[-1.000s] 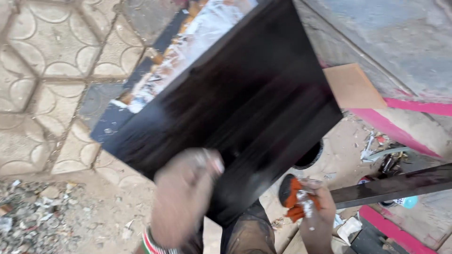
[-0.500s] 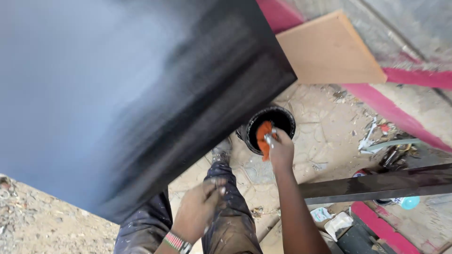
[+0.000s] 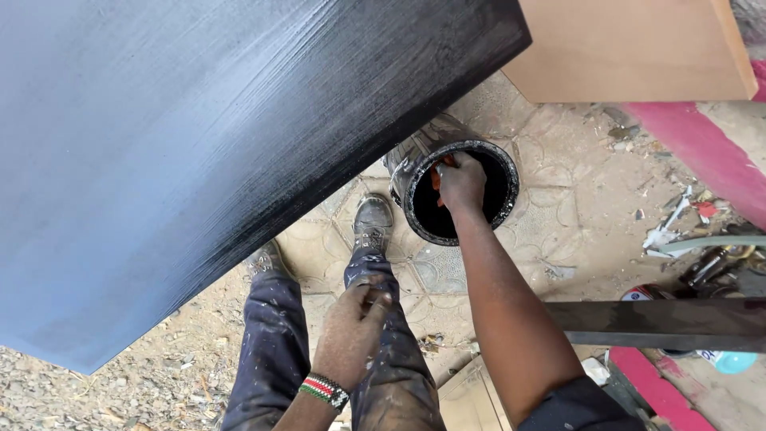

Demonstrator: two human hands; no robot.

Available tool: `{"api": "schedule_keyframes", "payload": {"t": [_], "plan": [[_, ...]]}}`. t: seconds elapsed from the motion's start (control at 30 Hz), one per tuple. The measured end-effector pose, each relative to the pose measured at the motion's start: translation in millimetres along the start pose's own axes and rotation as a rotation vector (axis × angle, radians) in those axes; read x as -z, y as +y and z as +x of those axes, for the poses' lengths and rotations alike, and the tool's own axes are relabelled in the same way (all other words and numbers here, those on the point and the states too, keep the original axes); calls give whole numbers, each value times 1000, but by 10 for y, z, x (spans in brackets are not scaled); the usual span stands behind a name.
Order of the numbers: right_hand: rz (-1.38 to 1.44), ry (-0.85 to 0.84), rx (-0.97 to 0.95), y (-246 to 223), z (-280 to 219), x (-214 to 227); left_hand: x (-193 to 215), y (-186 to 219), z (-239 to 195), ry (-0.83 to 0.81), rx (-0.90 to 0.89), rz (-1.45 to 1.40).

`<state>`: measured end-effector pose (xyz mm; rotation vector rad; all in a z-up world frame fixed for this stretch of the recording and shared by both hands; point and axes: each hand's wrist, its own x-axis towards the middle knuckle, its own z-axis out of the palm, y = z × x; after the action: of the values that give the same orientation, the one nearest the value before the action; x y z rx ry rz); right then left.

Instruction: The person paints a rectangular wooden board with black paint using a cloth. They repeatedly dip the cloth into a paint can and apply the paint to the board's surface and edges. The person flips the board over to paint the other side.

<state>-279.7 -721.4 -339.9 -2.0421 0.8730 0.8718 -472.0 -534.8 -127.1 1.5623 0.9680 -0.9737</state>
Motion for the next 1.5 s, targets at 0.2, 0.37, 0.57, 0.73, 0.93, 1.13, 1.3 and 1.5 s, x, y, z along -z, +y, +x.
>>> {"api": "schedule_keyframes", "payload": {"t": [0.2, 0.37, 0.57, 0.73, 0.93, 1.13, 1.3, 1.5], "plan": [[46, 47, -14, -48, -46, 69, -62, -58, 68, 1, 44, -13], [152, -52, -247, -504, -728, 503, -143, 195, 238, -26, 16, -117], [312, -188, -203, 18, -651, 606, -309, 335, 662, -59, -65, -245], [380, -313, -271, 213, -523, 539, -963, -389, 1370, -85, -199, -541], [123, -467, -300, 20, -504, 824, -702, 75, 1057, -146, -268, -714], [-20, -430, -228, -385, -847, 907, -697, -157, 1103, -186, -270, -808], [-452, -111, 95, -537, -1200, 665, -611, -96, 1153, -195, -279, -730], [-317, -123, 66, -639, -1498, 556, -438, 62, 1088, -184, -267, -635]]}}
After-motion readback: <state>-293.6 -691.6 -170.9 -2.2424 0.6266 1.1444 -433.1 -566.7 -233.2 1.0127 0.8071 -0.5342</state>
